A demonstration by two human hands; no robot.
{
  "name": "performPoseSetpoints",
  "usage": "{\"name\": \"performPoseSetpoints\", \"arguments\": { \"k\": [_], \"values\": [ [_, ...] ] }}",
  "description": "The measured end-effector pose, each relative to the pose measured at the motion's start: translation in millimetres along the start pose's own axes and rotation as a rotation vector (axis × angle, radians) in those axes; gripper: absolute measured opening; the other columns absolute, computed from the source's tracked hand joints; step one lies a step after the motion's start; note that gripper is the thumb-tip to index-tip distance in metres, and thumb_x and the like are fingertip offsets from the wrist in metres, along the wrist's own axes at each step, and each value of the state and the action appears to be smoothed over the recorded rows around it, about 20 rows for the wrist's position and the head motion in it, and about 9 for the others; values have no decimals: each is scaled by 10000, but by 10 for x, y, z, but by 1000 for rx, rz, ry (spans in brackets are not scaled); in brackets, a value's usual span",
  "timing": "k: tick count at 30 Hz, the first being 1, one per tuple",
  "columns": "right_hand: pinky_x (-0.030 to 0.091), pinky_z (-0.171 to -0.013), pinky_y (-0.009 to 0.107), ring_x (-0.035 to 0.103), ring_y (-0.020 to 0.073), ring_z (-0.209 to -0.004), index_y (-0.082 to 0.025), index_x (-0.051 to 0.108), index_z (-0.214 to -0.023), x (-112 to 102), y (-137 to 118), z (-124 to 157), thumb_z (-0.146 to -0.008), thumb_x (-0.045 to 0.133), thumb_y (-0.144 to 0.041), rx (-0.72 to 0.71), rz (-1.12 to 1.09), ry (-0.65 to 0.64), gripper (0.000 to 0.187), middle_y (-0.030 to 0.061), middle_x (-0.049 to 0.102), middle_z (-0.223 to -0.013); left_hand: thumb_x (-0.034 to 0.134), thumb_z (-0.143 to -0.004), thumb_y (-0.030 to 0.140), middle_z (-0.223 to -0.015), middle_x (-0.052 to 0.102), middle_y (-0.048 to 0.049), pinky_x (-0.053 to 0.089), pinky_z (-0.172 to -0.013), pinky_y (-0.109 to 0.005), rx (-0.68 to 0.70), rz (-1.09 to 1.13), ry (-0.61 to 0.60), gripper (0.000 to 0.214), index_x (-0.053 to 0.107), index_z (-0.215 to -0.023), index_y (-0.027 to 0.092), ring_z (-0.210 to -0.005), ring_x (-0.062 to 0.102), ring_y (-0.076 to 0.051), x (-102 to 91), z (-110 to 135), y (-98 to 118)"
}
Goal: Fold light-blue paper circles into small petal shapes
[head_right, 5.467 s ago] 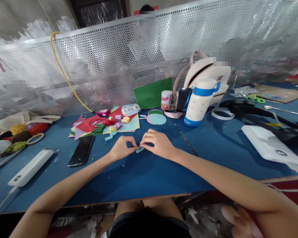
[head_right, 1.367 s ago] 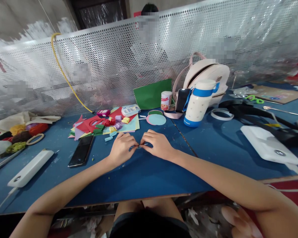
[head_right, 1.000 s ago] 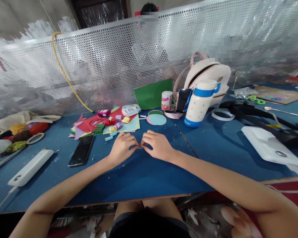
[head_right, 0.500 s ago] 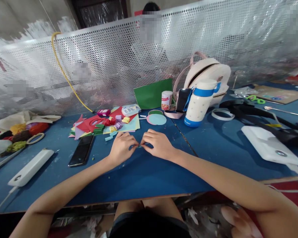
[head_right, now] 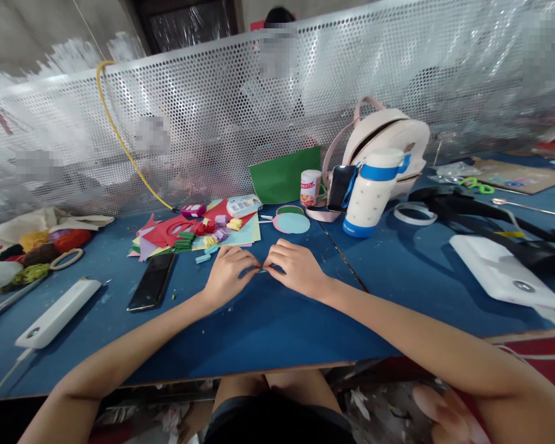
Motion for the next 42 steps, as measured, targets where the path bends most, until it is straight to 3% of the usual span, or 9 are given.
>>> {"name": "performPoseSetpoints", "arguments": {
  "k": [4,9,18,26,31,38,42],
  "values": [
    [478,-686,320,582,207,-806,-211,665,-822,-10,22,-1,-991,513,-216,20,-20,29,228,52,678,-786,748,-862,406,-983,763,-54,420,-878,-381,-14,61,-30,255,714,-1012,202,-931,659,-234,88,17,-32],
    [471,-677,313,579,203,-803,-205,649,-838,13,-17,-2,-1001,500,-214,8,-9,7,221,52,669,-795,683,-924,297,-878,782,-36,449,-866,-362,-17,119,-6,112,744,-972,216,-816,685,-197,162,46,-75],
    [489,-701,313,604,203,-828,-224,704,-915,52,40,19,-1036,489,-271,13,-17,-43,251,46,686,-813,659,-939,268,-825,791,-17,474,-826,-348,-65,157,32,126,775,-903,233,-735,693,-170,206,77,-170],
    [497,-845,405,627,241,-949,-263,732,-942,-5,492,-7,-1000,536,-246,91,46,-32,205,51,718,-924,671,-923,254,-894,778,-33,504,-826,-350,-136,233,125,121,787,-891,237,-851,701,-195,152,107,-403],
    [523,-772,394,647,243,-904,-223,682,-934,93,820,39,-953,554,-179,272,-33,-37,136,61,716,-912,659,-909,192,-915,705,-47,538,-794,-322,-131,301,232,148,792,-953,241,-870,669,-187,58,119,-429],
    [532,-837,424,656,239,-962,-244,670,-985,180,544,45,-940,552,-179,211,-96,-123,143,50,720,-985,700,-866,194,-896,784,-41,566,-858,-364,-251,427,194,90,776,-906,220,-867,725,-215,147,130,-552],
    [530,-856,420,647,234,-969,-240,680,-997,159,363,19,-954,532,-183,158,-141,-131,165,55,712,-973,662,-874,202,-908,795,-49,582,-858,-345,-302,613,168,84,745,-878,188,-878,743,-205,177,129,-560]
  ]
}}
Point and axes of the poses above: each hand's wrist, its own z-axis away from the middle knuckle, its own x-axis out of the palm, y = z × x, the point moved 7 cm from there along -z, towards the middle knuckle
